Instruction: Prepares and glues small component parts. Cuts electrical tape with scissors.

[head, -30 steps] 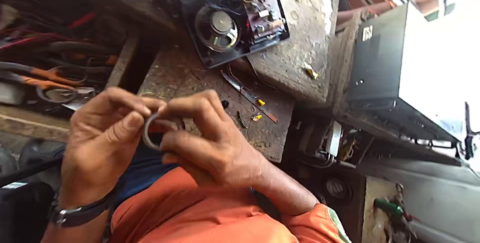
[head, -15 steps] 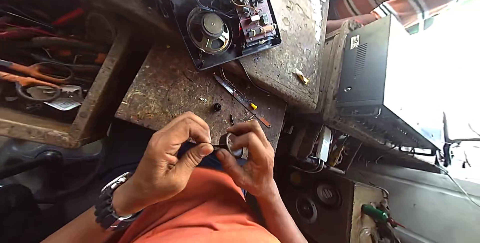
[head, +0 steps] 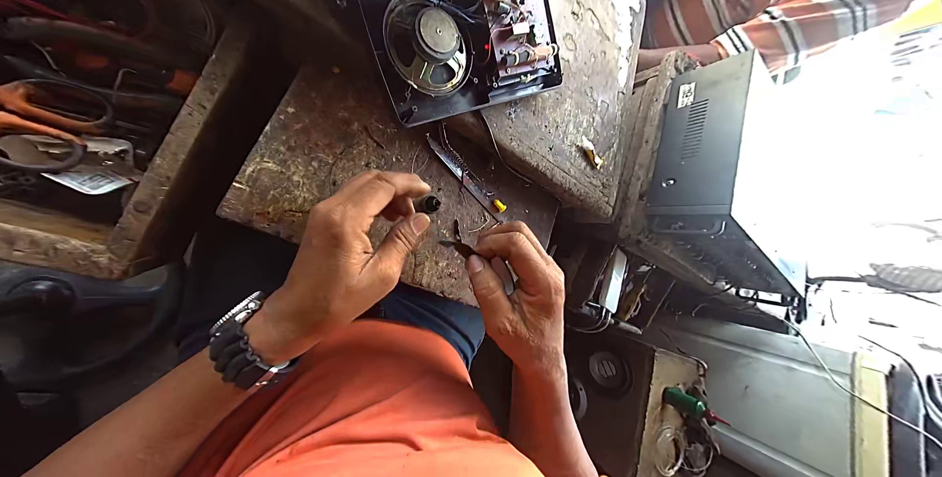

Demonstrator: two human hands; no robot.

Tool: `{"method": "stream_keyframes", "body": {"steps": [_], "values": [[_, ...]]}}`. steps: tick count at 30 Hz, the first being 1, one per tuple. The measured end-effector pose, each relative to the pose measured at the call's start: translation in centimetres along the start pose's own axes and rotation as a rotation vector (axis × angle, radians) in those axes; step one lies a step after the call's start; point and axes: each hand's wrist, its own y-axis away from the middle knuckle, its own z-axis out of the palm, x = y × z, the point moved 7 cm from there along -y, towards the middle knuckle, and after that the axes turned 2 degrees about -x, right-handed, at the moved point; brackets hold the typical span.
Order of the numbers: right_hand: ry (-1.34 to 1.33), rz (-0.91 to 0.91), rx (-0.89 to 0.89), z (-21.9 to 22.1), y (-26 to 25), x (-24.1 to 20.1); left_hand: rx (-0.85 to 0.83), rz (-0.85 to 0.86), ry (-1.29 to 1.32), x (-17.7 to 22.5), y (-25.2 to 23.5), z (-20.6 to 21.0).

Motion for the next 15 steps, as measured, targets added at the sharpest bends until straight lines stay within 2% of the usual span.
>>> {"method": "stream_keyframes", "body": {"steps": [7,11,15], "values": [[0.086,0.077,0.043,-1.8,-0.4,0.4,-0.129,0.024,-0.503,-0.8,-1.2,2.6],[0.094,0.094,0.073,-1.6,-0.4,0.5,-0.156,0.022,-0.572,-1.3,-1.7,3.8],[0.053,0.143,0.061,-1.2,-0.3,1.0,-0.148,0.062,-0.502,-1.1,-1.8,4.2]]}}
